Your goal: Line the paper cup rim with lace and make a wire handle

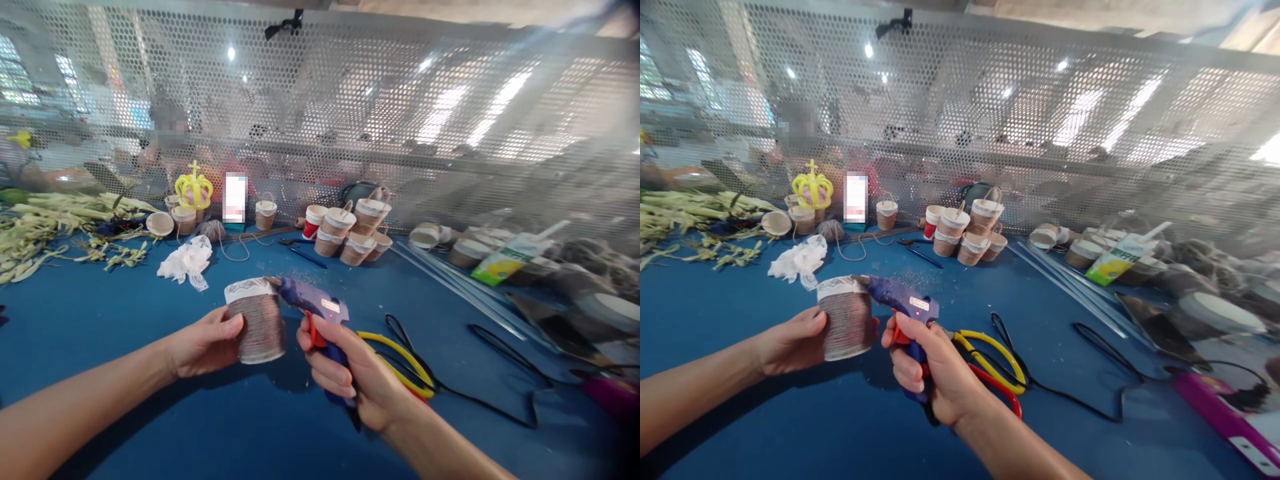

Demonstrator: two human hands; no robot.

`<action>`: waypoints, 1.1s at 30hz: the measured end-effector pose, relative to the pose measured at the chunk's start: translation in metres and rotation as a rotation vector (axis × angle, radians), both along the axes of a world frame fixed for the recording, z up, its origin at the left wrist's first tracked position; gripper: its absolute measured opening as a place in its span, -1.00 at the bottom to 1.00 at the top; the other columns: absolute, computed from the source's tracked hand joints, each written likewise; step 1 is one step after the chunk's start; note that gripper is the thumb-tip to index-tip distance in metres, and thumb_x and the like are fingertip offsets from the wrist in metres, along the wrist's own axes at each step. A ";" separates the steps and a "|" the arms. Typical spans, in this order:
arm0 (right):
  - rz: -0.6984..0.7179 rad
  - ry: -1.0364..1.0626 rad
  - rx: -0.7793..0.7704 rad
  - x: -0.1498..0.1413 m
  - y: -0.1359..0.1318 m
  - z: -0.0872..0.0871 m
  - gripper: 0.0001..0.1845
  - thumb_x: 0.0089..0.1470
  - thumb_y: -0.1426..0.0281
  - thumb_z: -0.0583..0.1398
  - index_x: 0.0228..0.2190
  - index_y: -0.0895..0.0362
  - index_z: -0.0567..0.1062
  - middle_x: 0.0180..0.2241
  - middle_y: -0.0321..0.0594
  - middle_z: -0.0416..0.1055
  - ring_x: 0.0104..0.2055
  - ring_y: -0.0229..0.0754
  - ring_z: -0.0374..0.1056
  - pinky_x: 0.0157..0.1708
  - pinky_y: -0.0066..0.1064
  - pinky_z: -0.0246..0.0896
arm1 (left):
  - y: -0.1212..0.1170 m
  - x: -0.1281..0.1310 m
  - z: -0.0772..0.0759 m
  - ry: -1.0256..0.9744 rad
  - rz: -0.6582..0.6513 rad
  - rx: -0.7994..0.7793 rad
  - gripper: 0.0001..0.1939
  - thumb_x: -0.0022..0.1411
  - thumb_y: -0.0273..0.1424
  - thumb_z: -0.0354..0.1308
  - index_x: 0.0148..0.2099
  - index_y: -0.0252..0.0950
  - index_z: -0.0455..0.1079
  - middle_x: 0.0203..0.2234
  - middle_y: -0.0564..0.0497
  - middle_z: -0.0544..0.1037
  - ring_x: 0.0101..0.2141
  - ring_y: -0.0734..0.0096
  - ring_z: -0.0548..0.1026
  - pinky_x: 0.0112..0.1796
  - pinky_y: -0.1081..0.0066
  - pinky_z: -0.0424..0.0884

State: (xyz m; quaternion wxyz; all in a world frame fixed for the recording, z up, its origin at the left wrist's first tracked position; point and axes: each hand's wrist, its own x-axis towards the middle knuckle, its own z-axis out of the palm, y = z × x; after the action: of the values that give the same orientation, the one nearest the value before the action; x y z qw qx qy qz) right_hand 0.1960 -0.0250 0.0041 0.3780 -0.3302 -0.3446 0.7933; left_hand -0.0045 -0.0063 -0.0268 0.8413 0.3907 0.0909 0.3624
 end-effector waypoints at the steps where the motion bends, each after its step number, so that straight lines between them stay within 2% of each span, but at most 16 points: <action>1: -0.003 -0.002 -0.002 -0.001 0.000 0.000 -0.74 -0.06 0.27 0.19 -0.59 0.22 0.39 -0.84 -0.48 0.05 -0.83 -0.54 -0.18 -0.84 -0.66 -0.34 | 0.000 0.000 0.000 0.003 0.006 -0.002 -0.64 0.08 -0.35 0.17 -0.05 -0.36 0.36 -0.15 -0.14 0.48 -0.07 0.22 0.40 0.02 0.21 0.16; 12: 0.037 -0.028 0.051 0.000 -0.001 -0.002 -0.72 0.00 0.27 0.14 -0.58 0.22 0.39 -0.87 -0.49 0.02 -0.83 -0.52 -0.16 -0.84 -0.66 -0.32 | -0.002 -0.001 0.002 0.042 -0.005 -0.019 -0.63 0.06 -0.31 0.18 -0.07 -0.36 0.37 -0.16 -0.12 0.49 -0.08 0.25 0.40 0.01 0.27 0.16; 16: 0.034 -0.062 0.092 0.000 -0.003 -0.001 -0.70 0.00 0.26 0.14 -0.59 0.23 0.39 -0.87 -0.49 0.03 -0.84 -0.52 -0.15 -0.84 -0.66 -0.29 | -0.001 0.000 0.003 0.079 0.023 0.021 -0.59 0.03 -0.29 0.21 -0.07 -0.36 0.36 -0.16 -0.15 0.48 -0.06 0.19 0.38 0.02 0.22 0.16; 19: 0.030 -0.111 0.148 0.001 -0.004 0.000 -0.69 0.01 0.25 0.12 -0.57 0.23 0.39 -0.87 -0.48 0.05 -0.85 -0.50 -0.12 -0.84 -0.64 -0.25 | 0.000 0.001 0.004 0.142 0.093 0.074 -0.52 -0.01 -0.29 0.24 -0.04 -0.36 0.33 -0.14 -0.19 0.46 -0.02 0.09 0.33 0.00 0.15 0.15; 23: 0.013 -0.184 0.225 0.005 -0.005 0.006 -0.68 0.00 0.21 0.14 -0.57 0.23 0.39 -0.88 -0.48 0.07 -0.85 -0.49 -0.10 -0.83 -0.62 -0.20 | 0.003 -0.002 0.001 0.246 0.251 0.167 -0.41 -0.07 -0.28 0.29 0.02 -0.35 0.27 -0.05 -0.23 0.39 0.03 0.02 0.26 0.01 0.14 0.13; 25: -0.016 -0.242 0.274 0.007 -0.005 0.010 -0.66 -0.01 0.19 0.14 -0.56 0.23 0.40 -0.88 -0.46 0.09 -0.85 -0.48 -0.09 -0.82 -0.61 -0.18 | 0.005 -0.004 -0.001 0.295 0.344 0.197 -0.34 -0.11 -0.31 0.31 0.06 -0.32 0.22 0.00 -0.22 0.34 0.03 0.02 0.25 0.01 0.14 0.13; 30: -0.199 -0.477 0.406 0.010 -0.006 0.018 -0.68 -0.02 0.19 0.14 -0.55 0.21 0.40 -0.87 -0.44 0.14 -0.83 -0.44 -0.03 -0.78 -0.57 -0.16 | 0.008 -0.007 -0.003 0.408 0.516 0.250 -0.20 -0.14 -0.40 0.33 0.15 -0.26 0.09 0.04 -0.20 0.30 0.02 0.05 0.26 0.00 0.17 0.17; 33: -0.188 -0.563 0.446 0.011 -0.004 0.019 -0.69 -0.02 0.18 0.15 -0.55 0.20 0.40 -0.87 -0.43 0.16 -0.81 -0.42 0.01 -0.77 -0.55 -0.12 | 0.008 -0.006 -0.001 0.439 0.579 0.279 -0.17 -0.16 -0.42 0.34 0.16 -0.23 0.05 0.03 -0.17 0.31 0.01 0.08 0.28 -0.02 0.21 0.21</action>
State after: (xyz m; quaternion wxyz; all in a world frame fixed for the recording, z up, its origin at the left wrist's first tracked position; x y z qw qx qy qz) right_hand 0.2073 -0.0289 0.0235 0.4022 -0.4753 -0.5678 0.5384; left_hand -0.0105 0.0020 -0.0275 0.6035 0.5278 0.3252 0.5015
